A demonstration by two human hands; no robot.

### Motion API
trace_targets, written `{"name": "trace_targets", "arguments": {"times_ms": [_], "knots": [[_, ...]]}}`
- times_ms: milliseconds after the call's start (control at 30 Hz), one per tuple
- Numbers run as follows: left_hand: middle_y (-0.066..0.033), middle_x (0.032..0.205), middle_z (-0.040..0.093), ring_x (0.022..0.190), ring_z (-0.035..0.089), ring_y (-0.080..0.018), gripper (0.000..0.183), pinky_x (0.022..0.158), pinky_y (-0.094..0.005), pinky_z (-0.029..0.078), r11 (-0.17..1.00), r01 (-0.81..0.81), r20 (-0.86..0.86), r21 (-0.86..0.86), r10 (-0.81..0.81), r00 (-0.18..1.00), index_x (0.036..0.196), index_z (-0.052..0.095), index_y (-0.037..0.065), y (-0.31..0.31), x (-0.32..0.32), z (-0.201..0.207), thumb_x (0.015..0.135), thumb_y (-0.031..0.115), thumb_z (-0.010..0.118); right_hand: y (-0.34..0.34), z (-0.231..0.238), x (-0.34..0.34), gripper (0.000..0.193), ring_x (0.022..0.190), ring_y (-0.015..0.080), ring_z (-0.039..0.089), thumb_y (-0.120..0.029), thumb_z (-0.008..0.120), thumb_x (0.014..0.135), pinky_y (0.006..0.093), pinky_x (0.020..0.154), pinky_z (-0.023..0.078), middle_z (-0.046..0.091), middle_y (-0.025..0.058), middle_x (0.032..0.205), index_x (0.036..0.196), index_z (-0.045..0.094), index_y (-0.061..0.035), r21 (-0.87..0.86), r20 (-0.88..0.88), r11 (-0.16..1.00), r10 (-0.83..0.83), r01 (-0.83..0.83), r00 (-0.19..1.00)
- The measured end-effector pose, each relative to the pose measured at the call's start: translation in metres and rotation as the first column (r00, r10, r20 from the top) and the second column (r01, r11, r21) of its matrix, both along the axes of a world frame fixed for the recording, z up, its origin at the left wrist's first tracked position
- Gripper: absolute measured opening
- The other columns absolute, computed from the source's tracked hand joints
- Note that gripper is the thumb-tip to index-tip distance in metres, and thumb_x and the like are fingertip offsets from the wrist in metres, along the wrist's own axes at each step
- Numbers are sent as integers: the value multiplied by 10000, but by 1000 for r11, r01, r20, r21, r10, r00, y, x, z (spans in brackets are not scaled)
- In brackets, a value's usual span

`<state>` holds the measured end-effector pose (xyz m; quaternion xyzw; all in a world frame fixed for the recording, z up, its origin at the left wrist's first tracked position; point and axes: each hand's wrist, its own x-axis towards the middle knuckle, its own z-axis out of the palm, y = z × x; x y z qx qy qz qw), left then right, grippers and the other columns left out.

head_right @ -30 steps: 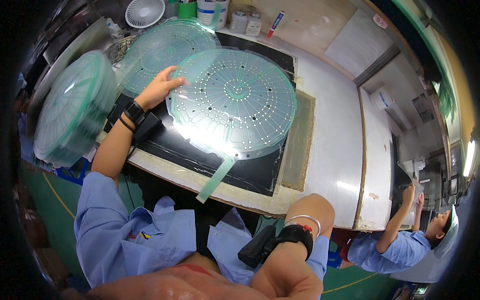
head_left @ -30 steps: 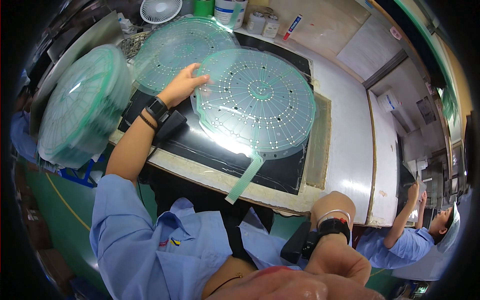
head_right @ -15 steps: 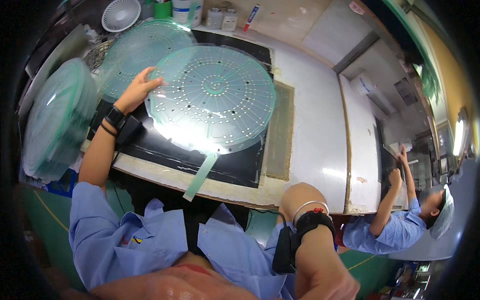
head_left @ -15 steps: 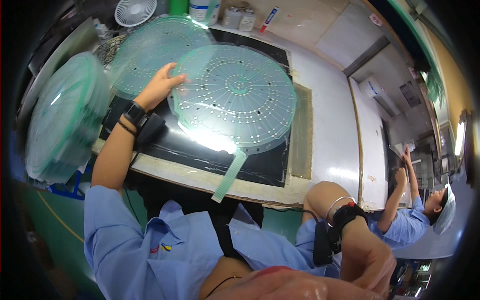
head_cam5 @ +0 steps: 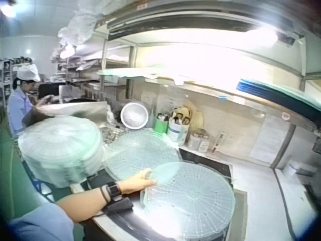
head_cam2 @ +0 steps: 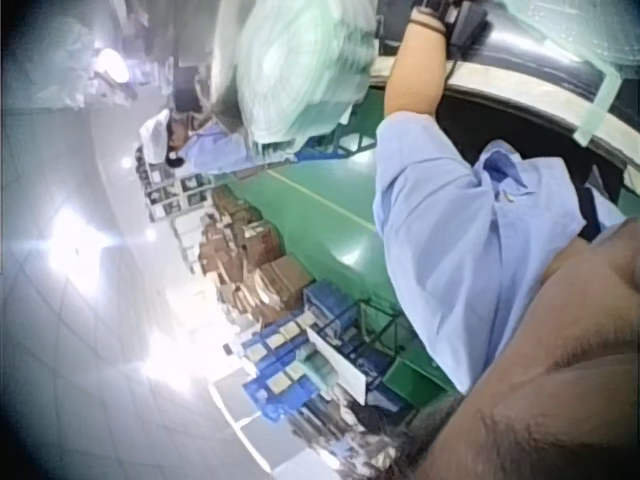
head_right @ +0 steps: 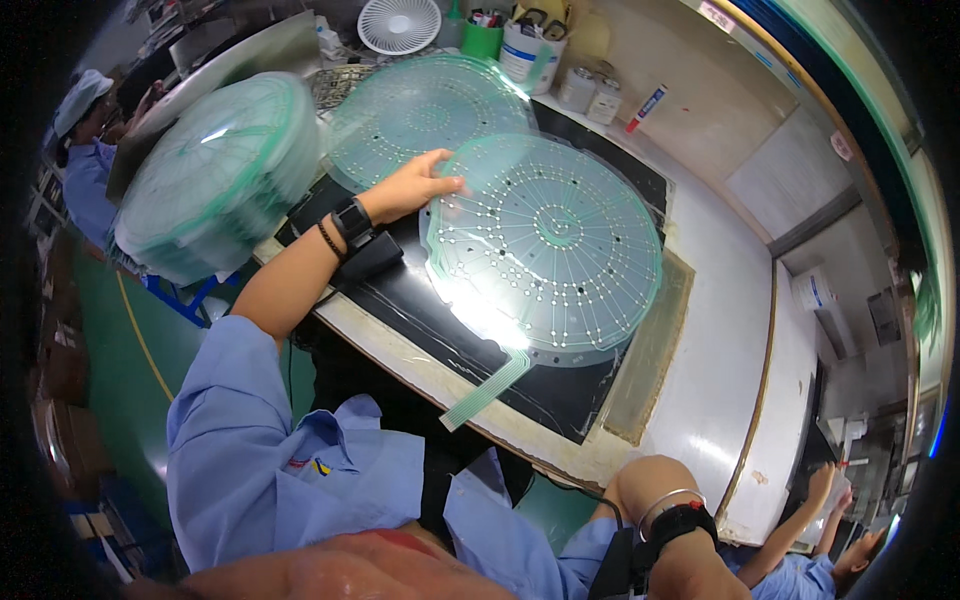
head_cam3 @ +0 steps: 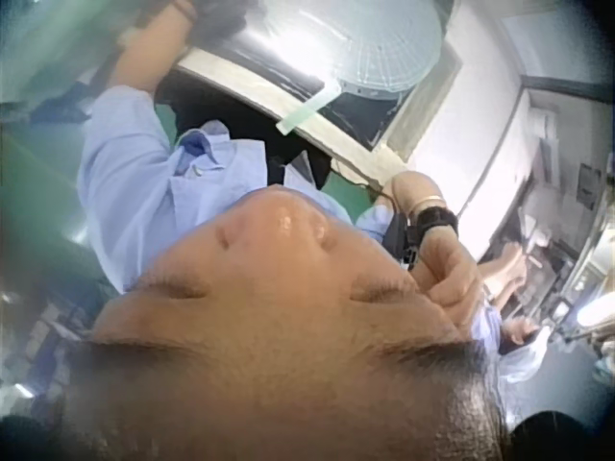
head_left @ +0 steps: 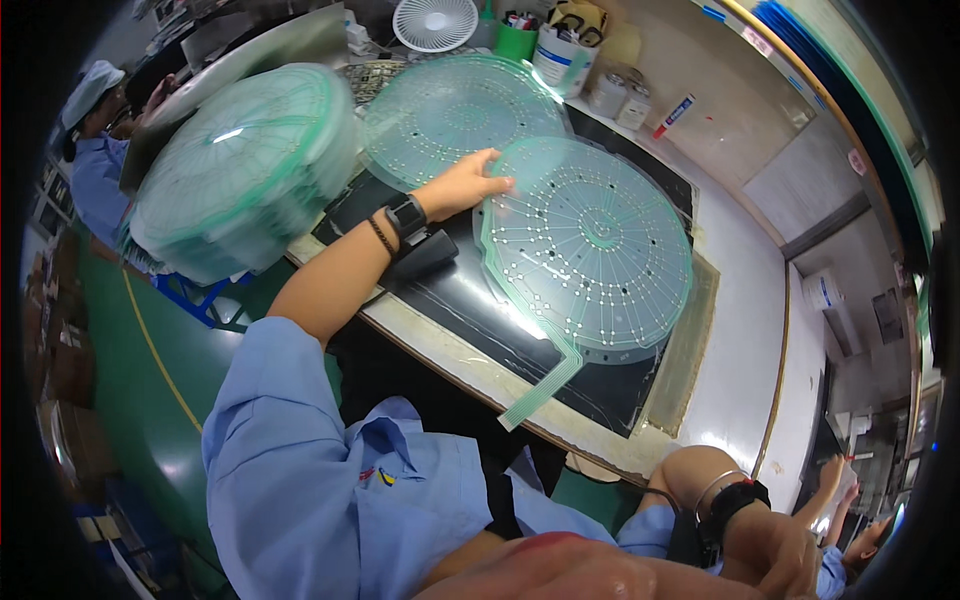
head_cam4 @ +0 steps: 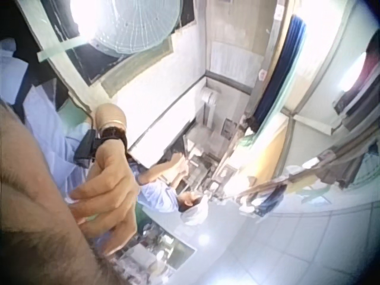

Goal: Assembling circular translucent electronic components at a factory workbench.

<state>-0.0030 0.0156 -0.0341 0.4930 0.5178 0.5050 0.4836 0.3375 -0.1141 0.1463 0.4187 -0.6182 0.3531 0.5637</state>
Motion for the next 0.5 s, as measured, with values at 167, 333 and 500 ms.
{"name": "trace_targets", "arguments": {"times_ms": [167,333,500], "knots": [[-94,955,653,684,568,-85,491,523,-203,393,1000,-2,-62,-9,1,998,1257,372,3,2,2,4,863,190,597,1,2,-4,224,660,64,527,107,548,698,215,560,441,482,-63,728,696,487,-109,-12,-31,1000,19,-19,999],[-98,953,652,699,567,-83,489,536,-201,398,998,-52,-35,-25,51,998,1263,366,-1,-14,-14,-1,866,174,591,9,0,-7,259,633,50,510,132,527,690,205,529,434,451,-68,709,665,450,-115,-12,-12,977,211,-212,977],[-113,966,646,712,575,-99,500,566,-215,426,1000,20,-5,-13,-20,1000,1274,350,-6,5,4,3,869,165,588,2,3,-2,267,620,34,505,138,520,692,202,507,434,446,-73,695,659,445,-116,-6,-36,988,151,-152,988]]}}
